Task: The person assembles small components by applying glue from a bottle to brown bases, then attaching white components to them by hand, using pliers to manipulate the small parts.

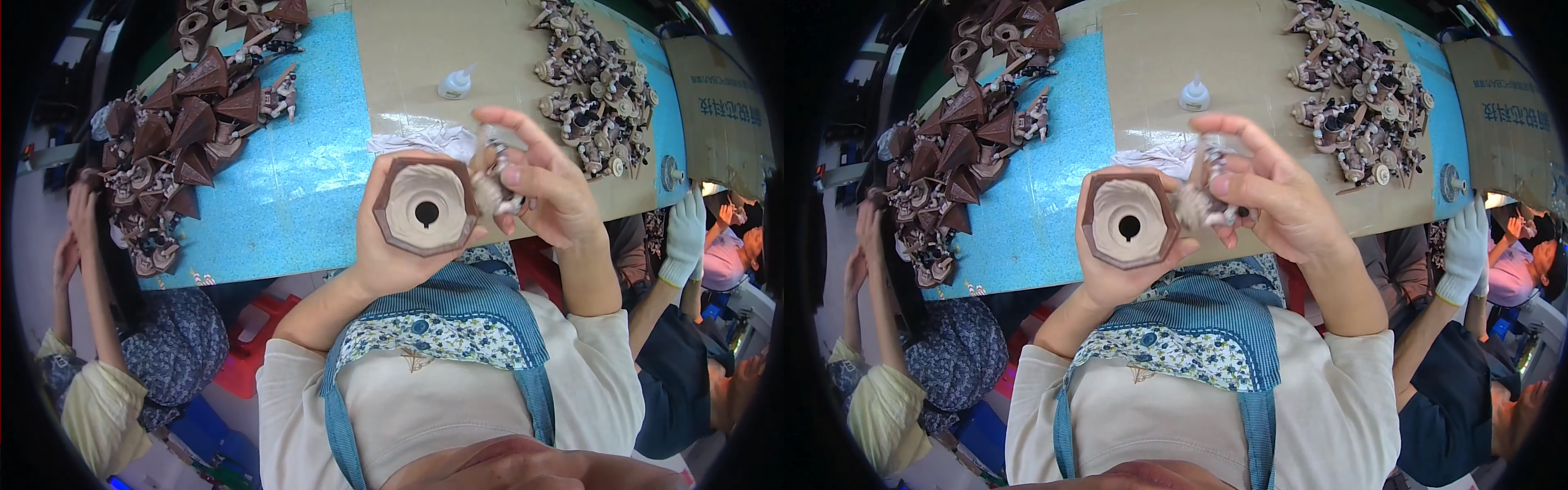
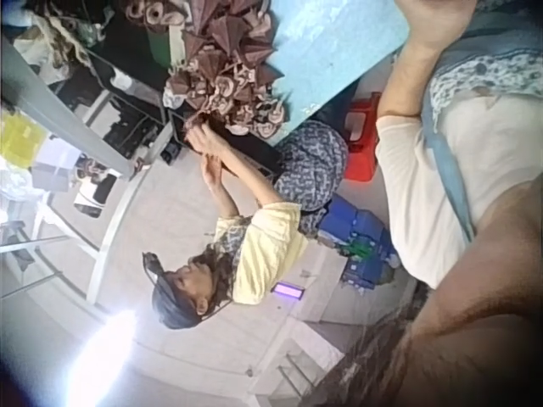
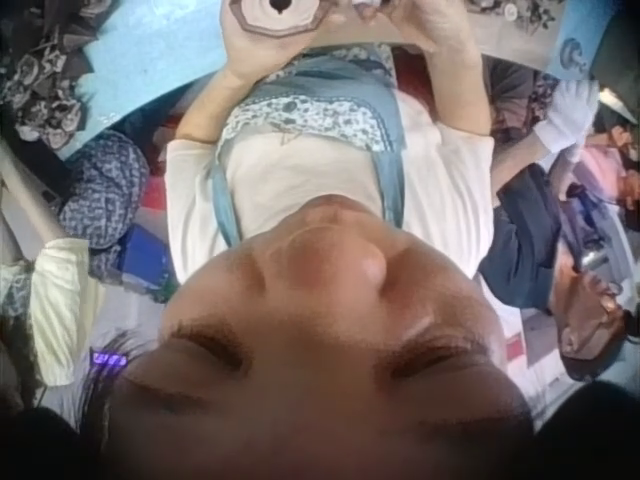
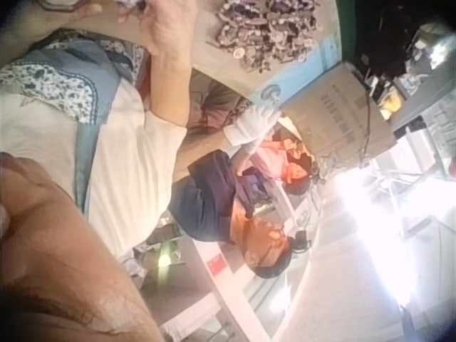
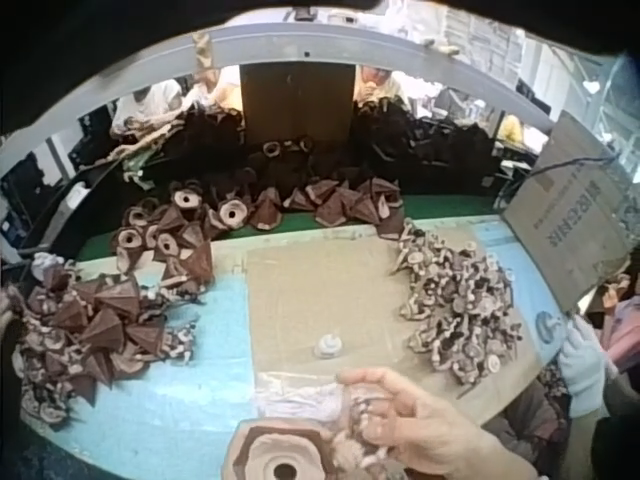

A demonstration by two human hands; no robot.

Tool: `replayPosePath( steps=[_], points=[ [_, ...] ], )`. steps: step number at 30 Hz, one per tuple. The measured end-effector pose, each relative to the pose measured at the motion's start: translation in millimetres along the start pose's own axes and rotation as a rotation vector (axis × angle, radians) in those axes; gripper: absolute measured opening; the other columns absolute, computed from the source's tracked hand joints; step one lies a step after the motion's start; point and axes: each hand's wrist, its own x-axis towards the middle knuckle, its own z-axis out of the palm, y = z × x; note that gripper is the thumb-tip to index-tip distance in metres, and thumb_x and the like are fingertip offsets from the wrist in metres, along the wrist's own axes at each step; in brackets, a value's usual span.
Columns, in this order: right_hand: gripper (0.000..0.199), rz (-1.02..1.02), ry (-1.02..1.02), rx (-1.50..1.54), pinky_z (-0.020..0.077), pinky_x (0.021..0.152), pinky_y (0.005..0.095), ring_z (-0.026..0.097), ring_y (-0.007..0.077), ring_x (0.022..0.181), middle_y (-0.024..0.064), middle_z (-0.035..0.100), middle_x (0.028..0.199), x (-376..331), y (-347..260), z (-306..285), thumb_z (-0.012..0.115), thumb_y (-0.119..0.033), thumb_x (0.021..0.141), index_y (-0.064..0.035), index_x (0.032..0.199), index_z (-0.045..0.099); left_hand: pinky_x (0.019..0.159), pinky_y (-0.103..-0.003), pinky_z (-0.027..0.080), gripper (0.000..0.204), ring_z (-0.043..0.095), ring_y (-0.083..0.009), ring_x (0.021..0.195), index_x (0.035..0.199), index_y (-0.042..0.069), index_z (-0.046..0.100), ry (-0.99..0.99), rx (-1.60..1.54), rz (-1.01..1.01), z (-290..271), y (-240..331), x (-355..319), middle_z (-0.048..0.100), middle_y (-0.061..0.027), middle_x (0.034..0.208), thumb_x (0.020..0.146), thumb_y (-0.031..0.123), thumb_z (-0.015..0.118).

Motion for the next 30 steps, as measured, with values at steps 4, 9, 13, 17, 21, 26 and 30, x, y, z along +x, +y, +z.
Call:
replayPosePath(
  steps=[4, 9, 13, 17, 21, 26, 30],
  points=[
    [0.051, -0.361, 0.150, -0.224, 0.0471, 0.058, 0.0218, 0.056, 0.0096, 0.074, 0.0072, 0.058, 0.099, -5, -3, 18, 0.055, 0.001, 0.086, -0.0035, 0.135, 0.041, 0.092, -0.032, 0.047, 0.073, 0.058, -0.0174, 0.105, 0.123, 0.001, 0.041, 0.072, -0.270, -0.148, -2, 2, 3, 0.057, -0.0097, 0.113, 0.066, 0.007, 0.086],
    [0.036, -0.785, 0.306, -0.980, 0.0418, 0.066, 0.0219, 0.051, 0.0115, 0.074, 0.0069, 0.056, 0.096, -5, 4, 32, 0.061, 0.005, 0.079, 0.0012, 0.115, 0.055, 0.084, -0.030, 0.050, 0.068, 0.061, -0.0175, 0.098, 0.121, 0.001, 0.042, 0.102, -0.088, -0.100, 16, -10, 5, 0.060, -0.0117, 0.107, 0.068, 0.009, 0.082],
    [0.033, -0.917, 0.328, -1.276, 0.0461, 0.063, 0.0253, 0.055, 0.0174, 0.074, 0.0118, 0.054, 0.094, -4, 8, 43, 0.064, 0.007, 0.072, 0.0000, 0.105, 0.060, 0.077, -0.033, 0.052, 0.064, 0.064, -0.0205, 0.093, 0.118, 0.002, 0.044, 0.148, -0.054, 0.029, 23, -11, 9, 0.061, -0.0119, 0.104, 0.068, 0.009, 0.083],
    [0.034, -0.943, 0.324, -1.421, 0.0500, 0.059, 0.0308, 0.058, 0.0212, 0.072, 0.0131, 0.053, 0.095, -1, 11, 48, 0.064, 0.007, 0.071, -0.0021, 0.104, 0.061, 0.076, -0.033, 0.053, 0.063, 0.065, -0.0226, 0.091, 0.119, 0.002, 0.044, 0.155, 0.071, 0.065, 22, -10, 9, 0.061, -0.0126, 0.103, 0.069, 0.010, 0.082],
    [0.034, -0.916, 0.325, -1.550, 0.0511, 0.055, 0.0352, 0.060, 0.0248, 0.068, 0.0125, 0.053, 0.096, -2, 13, 52, 0.065, 0.004, 0.071, -0.0041, 0.104, 0.061, 0.074, -0.033, 0.053, 0.059, 0.065, -0.0267, 0.087, 0.117, 0.002, 0.046, 0.177, 0.182, 0.146, 23, -14, 9, 0.061, -0.0127, 0.101, 0.070, 0.008, 0.080],
    [0.036, -0.744, 0.235, -1.588, 0.0507, 0.052, 0.0388, 0.061, 0.0292, 0.066, 0.0124, 0.052, 0.095, -5, 6, 56, 0.061, 0.004, 0.071, -0.0044, 0.105, 0.056, 0.070, -0.035, 0.052, 0.054, 0.064, -0.0293, 0.082, 0.115, 0.001, 0.048, 0.176, 0.190, 0.190, 23, -19, 7, 0.061, -0.0134, 0.098, 0.070, 0.006, 0.078],
    [0.036, -0.641, 0.138, -1.441, 0.0498, 0.053, 0.0415, 0.059, 0.0330, 0.065, 0.0137, 0.049, 0.092, 0, 9, 44, 0.058, 0.006, 0.071, -0.0036, 0.105, 0.050, 0.068, -0.036, 0.051, 0.051, 0.064, -0.0294, 0.078, 0.111, 0.002, 0.049, 0.109, 0.151, 0.135, 22, -20, 2, 0.061, -0.0136, 0.094, 0.069, 0.007, 0.078]
  ],
)
